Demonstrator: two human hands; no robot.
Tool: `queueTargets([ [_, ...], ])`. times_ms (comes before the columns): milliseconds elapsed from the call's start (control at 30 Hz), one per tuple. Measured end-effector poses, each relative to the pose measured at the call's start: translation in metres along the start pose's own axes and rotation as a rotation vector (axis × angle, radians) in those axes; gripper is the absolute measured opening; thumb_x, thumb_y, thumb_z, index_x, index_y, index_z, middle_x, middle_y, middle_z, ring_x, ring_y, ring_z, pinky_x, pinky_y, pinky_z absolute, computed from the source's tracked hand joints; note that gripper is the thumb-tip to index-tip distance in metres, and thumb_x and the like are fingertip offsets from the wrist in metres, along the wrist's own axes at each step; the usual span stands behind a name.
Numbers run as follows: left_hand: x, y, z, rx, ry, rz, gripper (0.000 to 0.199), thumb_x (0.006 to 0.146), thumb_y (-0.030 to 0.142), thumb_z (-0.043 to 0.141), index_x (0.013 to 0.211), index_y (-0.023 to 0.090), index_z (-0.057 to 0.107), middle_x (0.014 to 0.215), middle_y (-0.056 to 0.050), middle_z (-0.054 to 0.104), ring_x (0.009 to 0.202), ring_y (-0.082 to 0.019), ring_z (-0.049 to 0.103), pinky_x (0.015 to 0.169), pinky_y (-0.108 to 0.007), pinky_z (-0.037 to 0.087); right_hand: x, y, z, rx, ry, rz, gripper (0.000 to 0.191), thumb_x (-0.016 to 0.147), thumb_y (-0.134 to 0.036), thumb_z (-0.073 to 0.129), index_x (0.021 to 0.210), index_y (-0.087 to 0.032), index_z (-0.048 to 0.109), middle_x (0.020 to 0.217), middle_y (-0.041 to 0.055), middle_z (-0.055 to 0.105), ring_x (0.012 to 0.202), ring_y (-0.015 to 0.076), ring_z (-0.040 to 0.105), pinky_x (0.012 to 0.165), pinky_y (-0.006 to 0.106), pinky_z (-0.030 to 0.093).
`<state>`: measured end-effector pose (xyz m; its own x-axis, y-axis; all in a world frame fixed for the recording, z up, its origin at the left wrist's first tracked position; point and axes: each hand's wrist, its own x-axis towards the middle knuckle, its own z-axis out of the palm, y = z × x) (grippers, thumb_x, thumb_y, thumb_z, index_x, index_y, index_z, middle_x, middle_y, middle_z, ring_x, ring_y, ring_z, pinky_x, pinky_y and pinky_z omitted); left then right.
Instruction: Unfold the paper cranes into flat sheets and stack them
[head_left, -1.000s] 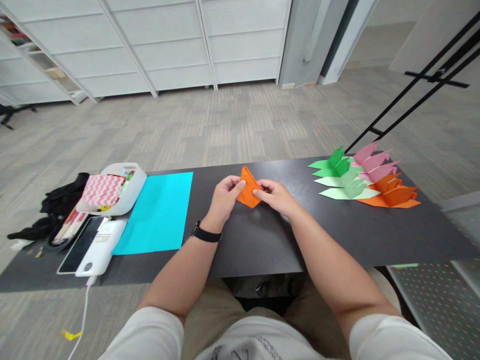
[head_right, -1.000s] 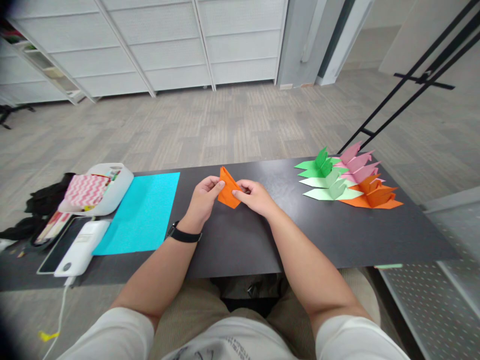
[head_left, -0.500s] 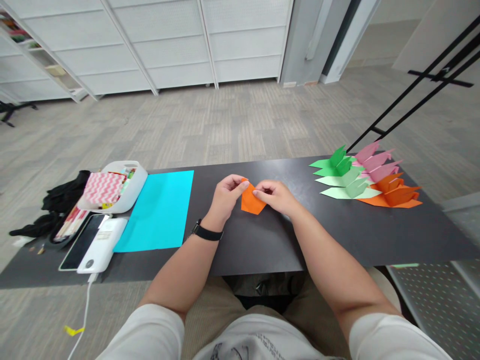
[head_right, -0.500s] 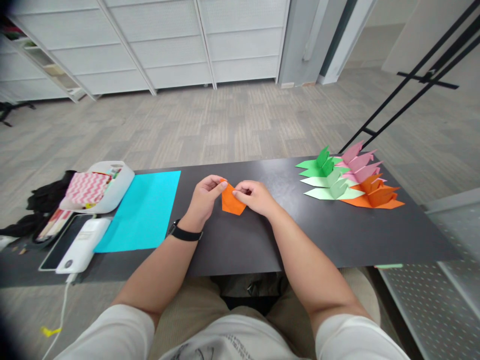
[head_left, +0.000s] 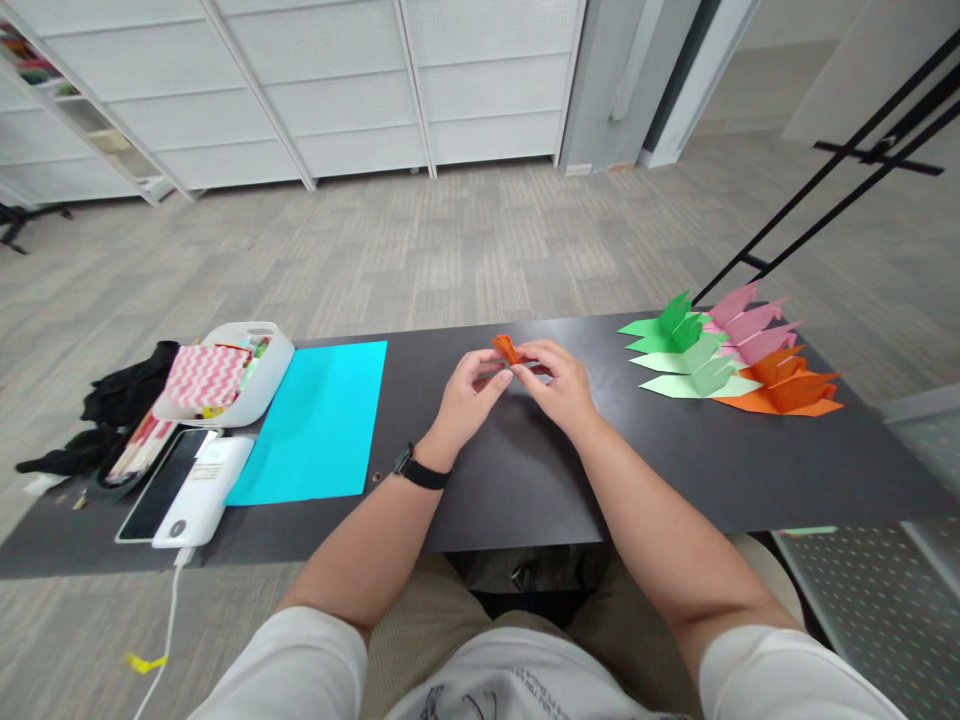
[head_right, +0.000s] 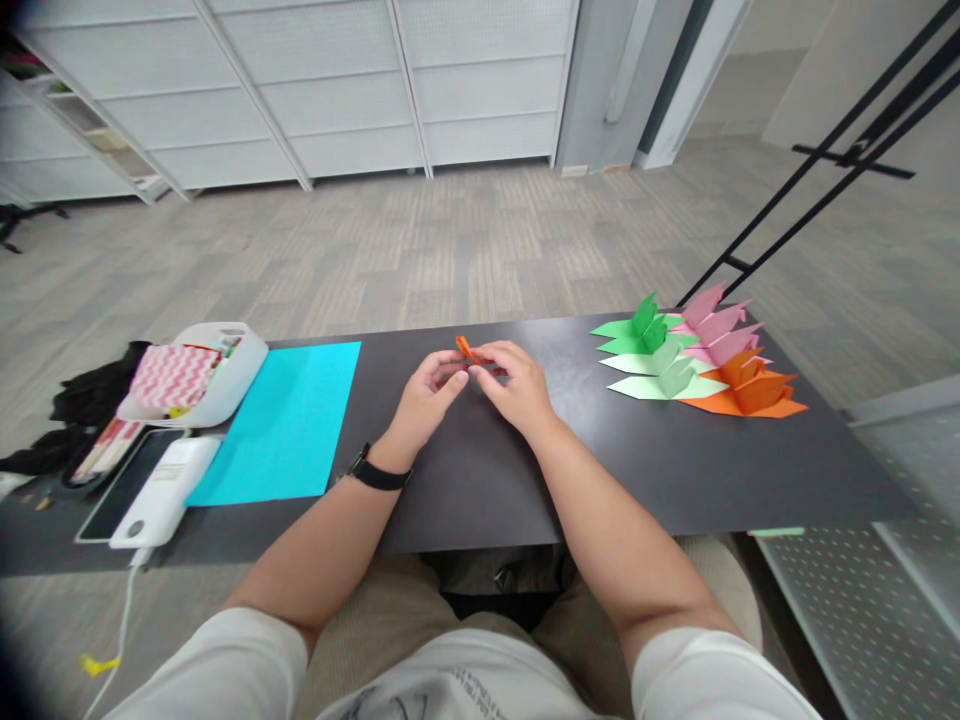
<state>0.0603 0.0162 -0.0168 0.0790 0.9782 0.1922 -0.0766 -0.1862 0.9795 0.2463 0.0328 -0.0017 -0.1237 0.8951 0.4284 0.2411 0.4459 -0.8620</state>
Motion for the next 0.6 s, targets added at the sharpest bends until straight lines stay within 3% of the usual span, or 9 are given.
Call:
queueTargets([
  [133, 0.001, -0.001, 0.0, -0.089, -0.014, 0.013, 0.048, 0.091, 0.054, 0.083, 0.122, 0.022, 0.064, 0.126, -0.01, 0.075, 0.115, -0.022, 0.074, 0.103, -0.037, 0.058, -0.002, -0.009, 0.002, 0.026, -0.116, -0.052, 0.026, 0.092, -0.04, 0.075, 0.116, -0.032, 0.079, 0.128, 0.0098, 0.074, 0.122, 0.0292, 0.069, 0.098, 0.047, 0.061],
  [333, -0.001, 0.005, 0.0, -0.042, -0.026, 0.02, 0.046, 0.091, 0.054, 0.082, 0.119, 0.021, 0.067, 0.117, -0.01, 0.078, 0.109, -0.023, 0.076, 0.103, -0.041, 0.059, -0.003, -0.005, 0.001, 0.175, -0.072, 0.089, 0.035, 0.097, -0.059, 0.07, 0.117, -0.03, 0.072, 0.125, 0.0094, 0.071, 0.113, 0.0263, 0.071, 0.097, 0.043, 0.061],
  [533, -0.003, 0.005, 0.0, 0.092, -0.04, 0.129, 0.04, 0.091, 0.046, 0.084, 0.119, 0.021, 0.071, 0.124, -0.012, 0.076, 0.117, -0.025, 0.074, 0.111, -0.045, 0.057, -0.004, 0.006, 0.004, 0.297, -0.053, 0.146, 0.063, 0.076, -0.07, 0.088, 0.117, -0.03, 0.062, 0.122, 0.0077, 0.07, 0.112, 0.0266, 0.069, 0.09, 0.039, 0.062],
  [600, -0.002, 0.003, -0.001, 0.112, -0.041, 0.137, 0.039, 0.092, 0.046, 0.084, 0.12, 0.021, 0.072, 0.124, -0.011, 0.076, 0.117, -0.025, 0.075, 0.111, -0.045, 0.058, -0.003, 0.007, 0.005, 0.288, -0.021, 0.149, 0.062, 0.076, -0.069, 0.088, 0.116, -0.03, 0.062, 0.119, 0.0066, 0.07, 0.109, 0.0256, 0.068, 0.088, 0.039, 0.062],
])
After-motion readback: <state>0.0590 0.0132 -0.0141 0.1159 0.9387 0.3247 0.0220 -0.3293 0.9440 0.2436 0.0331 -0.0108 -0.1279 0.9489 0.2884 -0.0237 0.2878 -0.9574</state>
